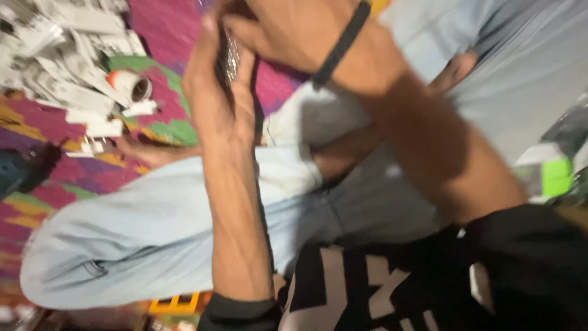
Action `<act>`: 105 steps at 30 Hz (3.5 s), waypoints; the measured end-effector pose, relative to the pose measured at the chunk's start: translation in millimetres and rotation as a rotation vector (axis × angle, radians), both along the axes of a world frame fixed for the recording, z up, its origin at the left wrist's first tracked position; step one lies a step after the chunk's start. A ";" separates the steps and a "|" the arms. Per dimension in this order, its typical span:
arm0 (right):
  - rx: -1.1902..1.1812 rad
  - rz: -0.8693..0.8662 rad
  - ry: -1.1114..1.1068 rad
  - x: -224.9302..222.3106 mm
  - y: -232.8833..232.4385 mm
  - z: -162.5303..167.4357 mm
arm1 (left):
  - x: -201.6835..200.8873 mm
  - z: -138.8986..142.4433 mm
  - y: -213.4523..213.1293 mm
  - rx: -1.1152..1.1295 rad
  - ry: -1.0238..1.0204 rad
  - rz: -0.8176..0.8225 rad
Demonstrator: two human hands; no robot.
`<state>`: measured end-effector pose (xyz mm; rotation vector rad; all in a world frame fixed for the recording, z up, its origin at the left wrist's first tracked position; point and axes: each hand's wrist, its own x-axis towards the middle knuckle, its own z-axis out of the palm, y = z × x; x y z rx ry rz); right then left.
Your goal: The person sits on the floor and repeatedly picks up small metal screws and washers, placing them into a red plastic electrical switchboard. The person handles the components one at a time, transferring them from a pile in their left hand to the switchboard with their right hand.
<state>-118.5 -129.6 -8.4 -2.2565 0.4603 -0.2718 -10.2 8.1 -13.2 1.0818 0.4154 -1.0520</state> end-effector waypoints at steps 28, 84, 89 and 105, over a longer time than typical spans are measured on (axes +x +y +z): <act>0.411 -0.254 -0.055 24.6 -29.0 76.3 | 16.3 -97.4 -33.5 0.010 0.137 -0.070; 0.389 -0.197 -0.099 16.8 -40.0 73.6 | 37.7 -95.2 -50.7 -0.168 0.272 -0.341; 0.000 -0.295 0.038 23.3 -33.7 66.3 | 15.1 -75.5 -35.9 -0.475 0.435 -0.031; 0.107 -0.225 -0.050 33.1 -24.3 42.1 | -0.8 -23.9 -25.3 -0.290 0.386 0.114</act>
